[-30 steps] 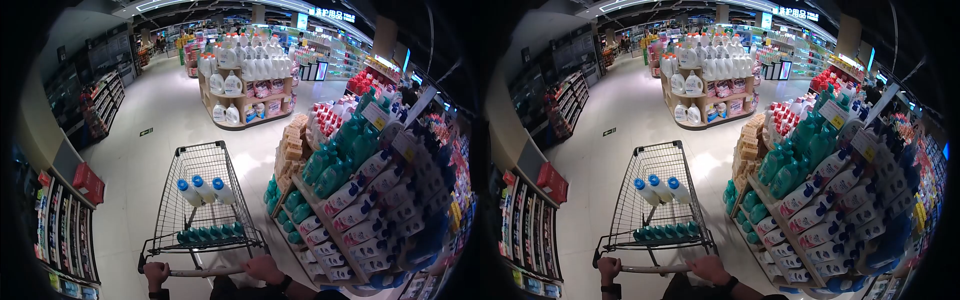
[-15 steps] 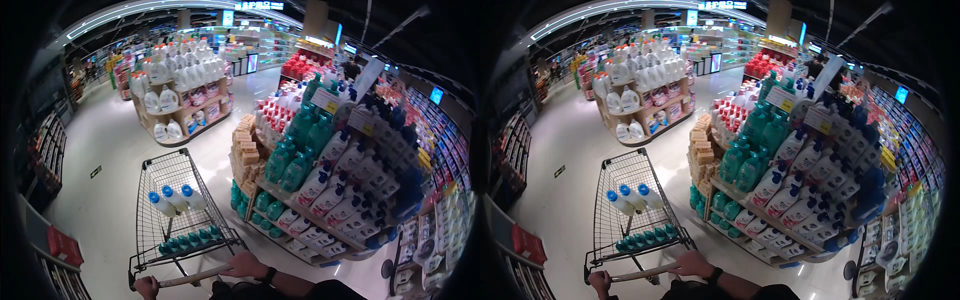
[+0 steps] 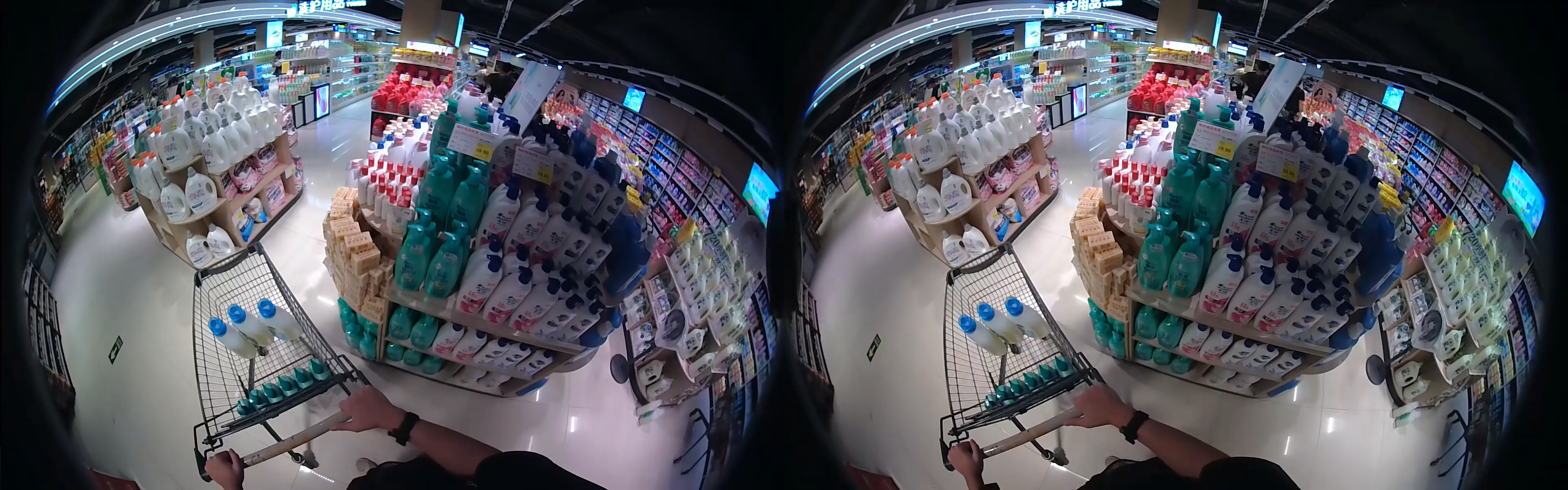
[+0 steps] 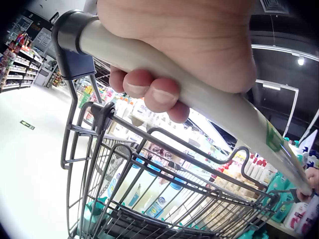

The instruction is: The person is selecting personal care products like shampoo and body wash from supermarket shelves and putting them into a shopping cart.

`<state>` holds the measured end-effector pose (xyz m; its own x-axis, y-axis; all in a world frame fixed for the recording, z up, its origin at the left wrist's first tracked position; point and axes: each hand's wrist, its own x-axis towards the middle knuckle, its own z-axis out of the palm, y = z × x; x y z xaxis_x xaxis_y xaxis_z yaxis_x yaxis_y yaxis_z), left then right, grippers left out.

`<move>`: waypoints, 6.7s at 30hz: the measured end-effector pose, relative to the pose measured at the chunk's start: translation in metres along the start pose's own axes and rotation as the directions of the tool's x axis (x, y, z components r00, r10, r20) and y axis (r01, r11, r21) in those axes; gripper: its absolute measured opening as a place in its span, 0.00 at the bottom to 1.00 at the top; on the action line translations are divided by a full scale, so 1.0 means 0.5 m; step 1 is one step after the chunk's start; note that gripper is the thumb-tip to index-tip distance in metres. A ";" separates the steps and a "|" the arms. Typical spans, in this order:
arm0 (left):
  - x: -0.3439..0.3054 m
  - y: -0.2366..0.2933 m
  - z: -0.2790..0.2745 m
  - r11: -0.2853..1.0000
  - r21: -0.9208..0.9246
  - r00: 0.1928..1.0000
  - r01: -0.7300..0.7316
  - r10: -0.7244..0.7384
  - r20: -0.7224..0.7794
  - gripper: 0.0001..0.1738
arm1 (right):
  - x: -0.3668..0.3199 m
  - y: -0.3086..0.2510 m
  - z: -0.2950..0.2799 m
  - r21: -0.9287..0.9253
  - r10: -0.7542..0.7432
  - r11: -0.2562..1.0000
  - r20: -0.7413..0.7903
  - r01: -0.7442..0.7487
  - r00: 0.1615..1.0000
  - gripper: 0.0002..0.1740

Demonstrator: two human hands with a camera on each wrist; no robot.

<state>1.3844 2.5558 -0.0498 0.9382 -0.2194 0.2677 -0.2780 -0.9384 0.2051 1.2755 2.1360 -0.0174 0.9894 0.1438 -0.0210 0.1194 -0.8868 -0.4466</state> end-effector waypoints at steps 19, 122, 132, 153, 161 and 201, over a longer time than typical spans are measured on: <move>0.313 -0.058 0.094 0.981 -0.022 0.981 -0.190 0.189 -0.042 0.19 | 0.211 0.018 0.003 0.048 0.126 0.991 -0.123 -0.121 0.984 0.37; 1.452 0.150 0.546 0.732 -0.364 0.782 -0.576 0.623 0.016 0.08 | 1.086 0.357 -0.063 0.349 -0.014 0.936 -0.085 0.043 0.996 0.26; 1.580 0.212 0.659 0.633 -0.431 0.739 -0.643 0.660 -0.133 0.08 | 1.179 0.451 -0.057 0.295 0.090 0.955 -0.251 -0.012 0.964 0.24; 1.891 0.433 0.860 0.451 -0.504 0.636 -0.737 0.715 -0.290 0.09 | 1.394 0.654 -0.131 0.287 0.419 0.904 -0.435 -0.318 0.797 0.20; 1.990 0.492 0.919 0.462 -0.527 0.646 -0.713 0.725 -0.238 0.09 | 1.470 0.732 -0.136 0.305 0.435 0.898 -0.510 -0.317 0.742 0.19; 2.164 0.708 1.041 0.531 -0.514 0.590 -0.673 0.805 0.060 0.14 | 1.131 1.180 -0.453 0.512 0.739 -0.184 -0.491 -0.839 -0.462 0.28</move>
<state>2.4083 1.8472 -0.1777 0.3419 -0.9010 0.2670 -0.8854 -0.2136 0.4128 1.9244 1.5950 -0.0903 -0.3277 -0.9373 0.1188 -0.8947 0.2675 -0.3576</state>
